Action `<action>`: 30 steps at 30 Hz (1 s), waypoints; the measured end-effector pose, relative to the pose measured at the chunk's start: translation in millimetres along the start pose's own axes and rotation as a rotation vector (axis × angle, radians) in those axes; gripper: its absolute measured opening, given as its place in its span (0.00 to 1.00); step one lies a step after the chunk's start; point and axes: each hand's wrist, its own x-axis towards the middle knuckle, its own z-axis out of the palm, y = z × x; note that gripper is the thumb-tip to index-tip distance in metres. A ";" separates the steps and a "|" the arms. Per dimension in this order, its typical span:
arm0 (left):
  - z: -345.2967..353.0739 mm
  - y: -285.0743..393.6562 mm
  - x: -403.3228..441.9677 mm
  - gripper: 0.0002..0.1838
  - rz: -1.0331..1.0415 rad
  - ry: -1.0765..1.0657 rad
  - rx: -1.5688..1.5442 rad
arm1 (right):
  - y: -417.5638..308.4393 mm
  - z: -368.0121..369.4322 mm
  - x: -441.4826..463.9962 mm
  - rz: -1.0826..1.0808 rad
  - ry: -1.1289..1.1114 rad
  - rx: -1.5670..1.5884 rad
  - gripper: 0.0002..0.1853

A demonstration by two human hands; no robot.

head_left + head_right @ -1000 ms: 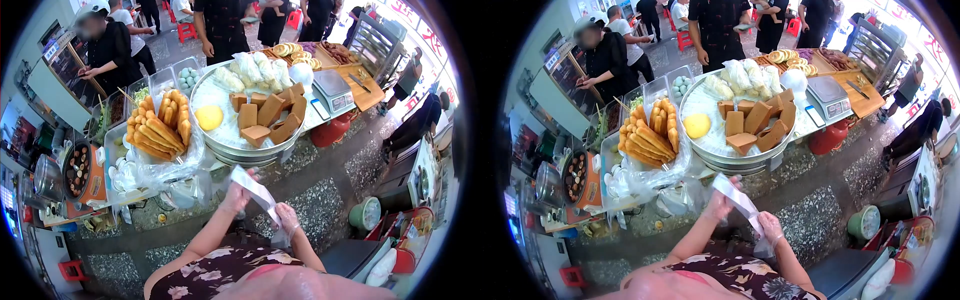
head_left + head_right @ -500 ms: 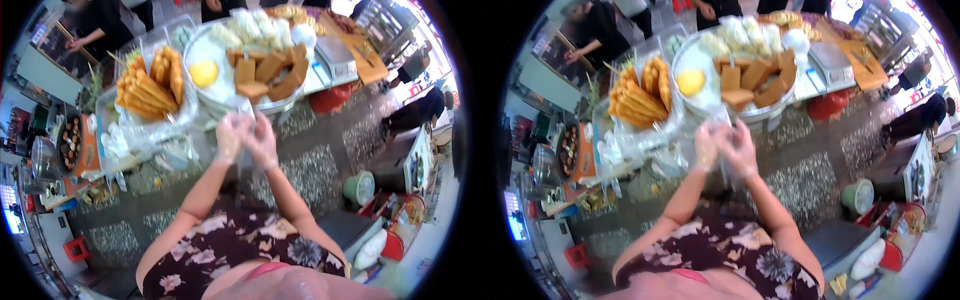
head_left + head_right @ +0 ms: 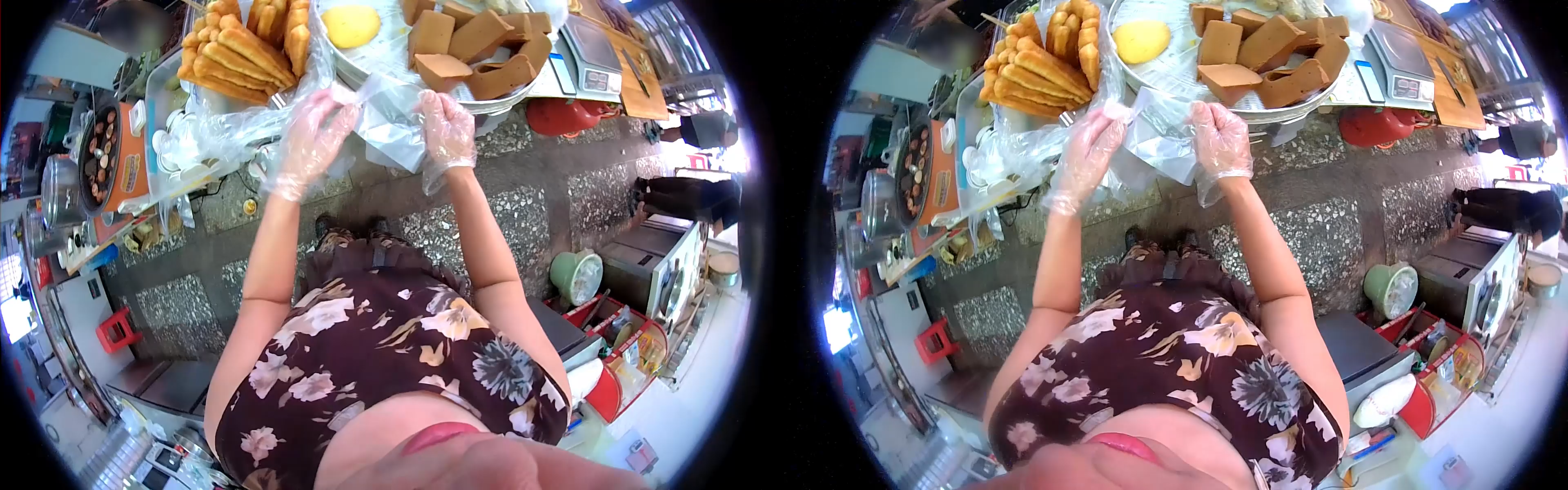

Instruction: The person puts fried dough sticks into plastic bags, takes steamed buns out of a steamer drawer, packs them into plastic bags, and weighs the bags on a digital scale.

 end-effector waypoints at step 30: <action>29.7 3.8 -12.5 0.13 -0.459 -0.580 -0.815 | 5.5 -30.7 9.7 -0.173 -0.459 -0.558 0.18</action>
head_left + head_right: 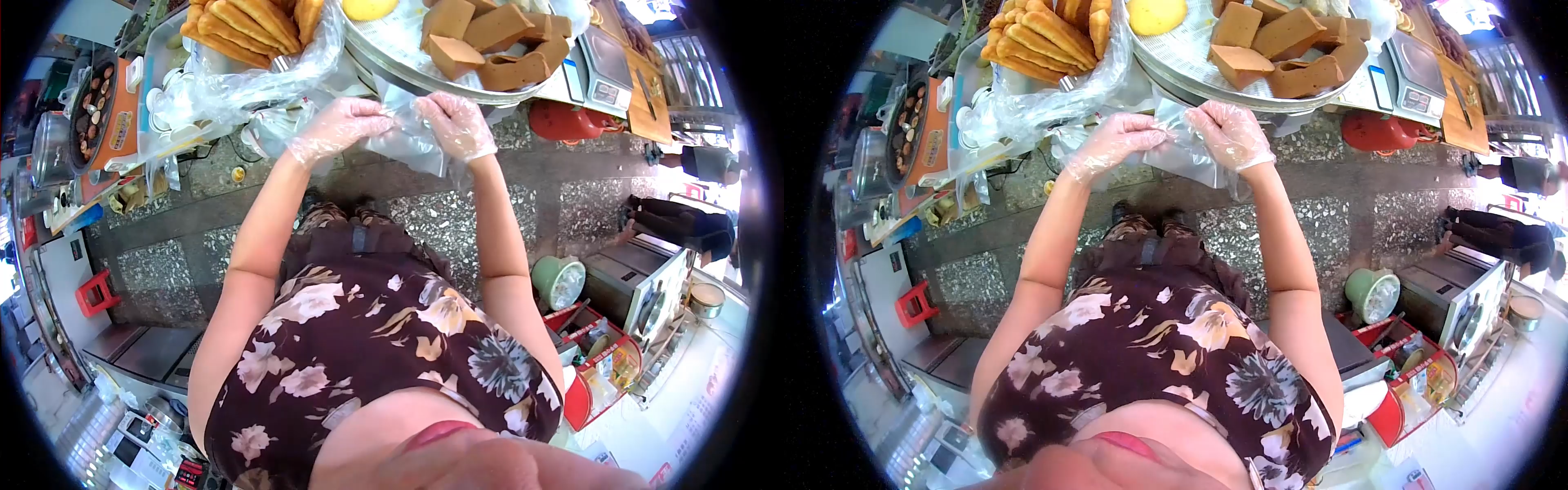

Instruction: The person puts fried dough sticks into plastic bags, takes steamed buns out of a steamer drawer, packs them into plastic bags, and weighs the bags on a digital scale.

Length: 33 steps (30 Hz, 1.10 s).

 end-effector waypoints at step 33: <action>-71.0 -39.6 -95.5 0.05 -0.021 0.396 1.312 | -103.3 75.8 25.9 -0.119 -0.530 -0.160 0.26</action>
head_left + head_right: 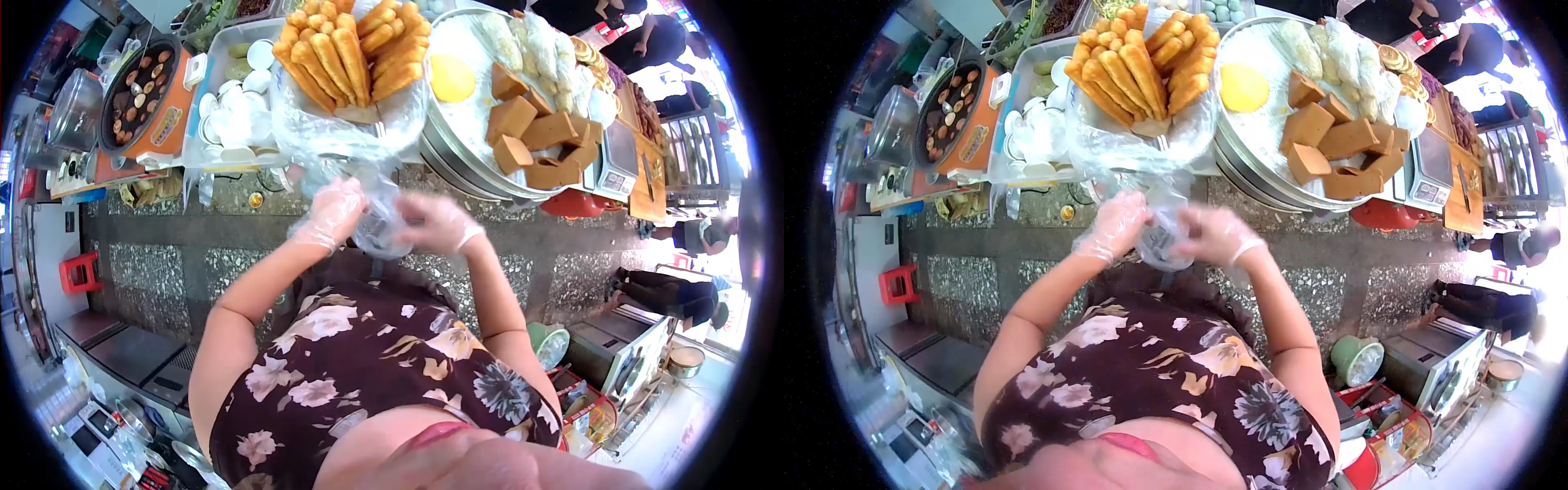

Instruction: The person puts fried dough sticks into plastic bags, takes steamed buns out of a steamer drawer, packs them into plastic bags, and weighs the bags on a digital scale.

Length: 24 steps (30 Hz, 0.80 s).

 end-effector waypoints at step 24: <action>-7.5 -46.2 46.8 0.12 0.134 0.005 -0.683 | -60.6 -132.5 89.2 -0.504 1.350 1.025 0.16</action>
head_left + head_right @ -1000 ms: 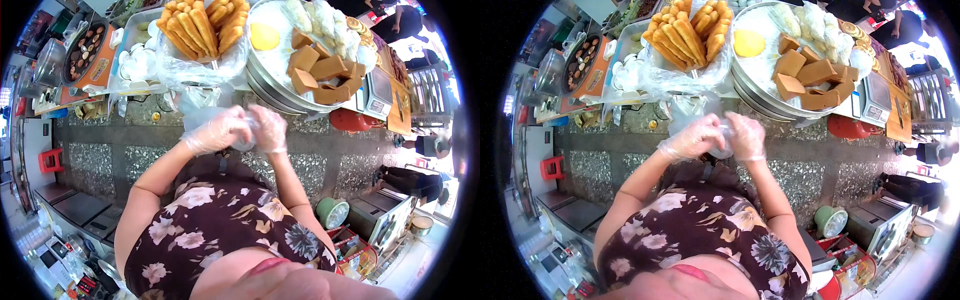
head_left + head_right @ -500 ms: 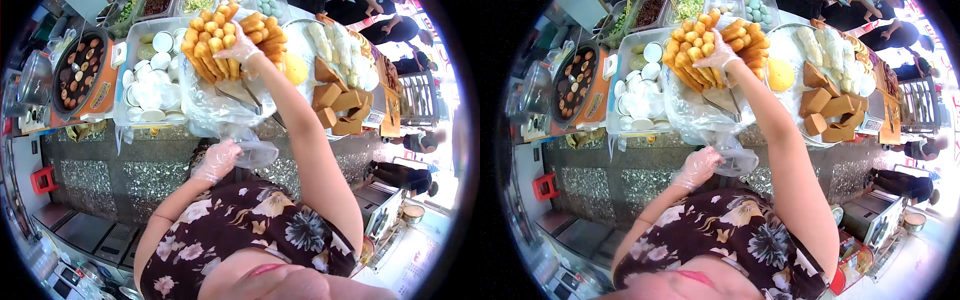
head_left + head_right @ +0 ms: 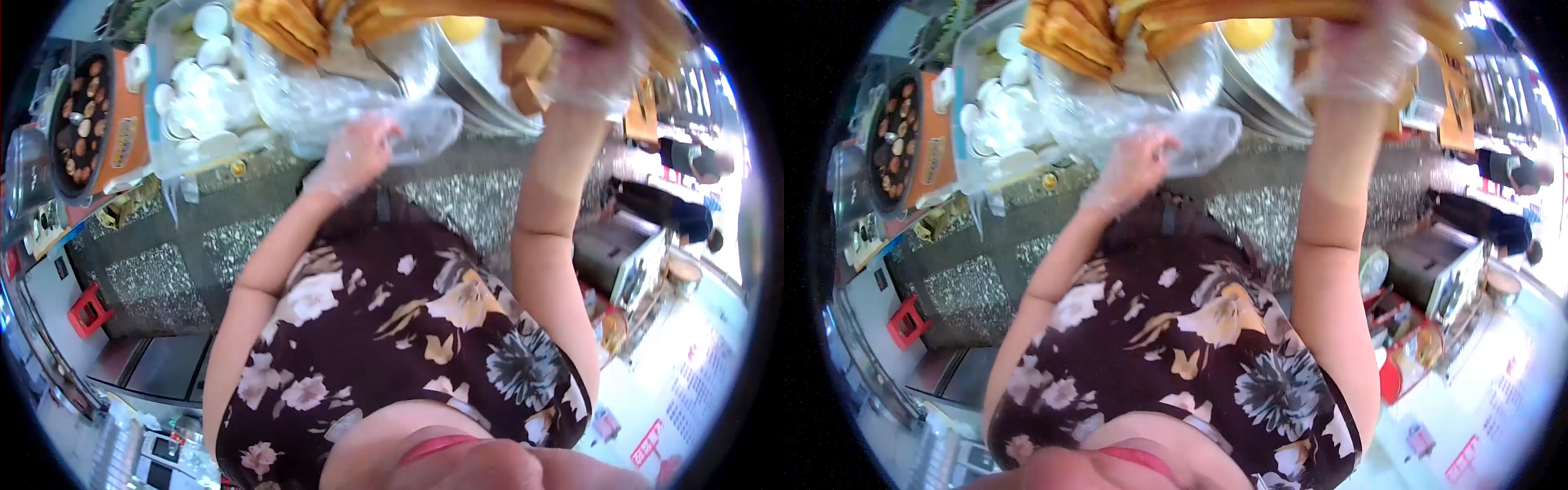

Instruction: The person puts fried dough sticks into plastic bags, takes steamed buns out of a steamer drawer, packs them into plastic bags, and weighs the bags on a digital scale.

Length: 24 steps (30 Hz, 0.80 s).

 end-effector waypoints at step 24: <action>34.3 121.9 14.6 0.35 0.400 0.092 -0.102 | -69.1 -202.5 -109.9 -0.236 -0.387 0.034 0.26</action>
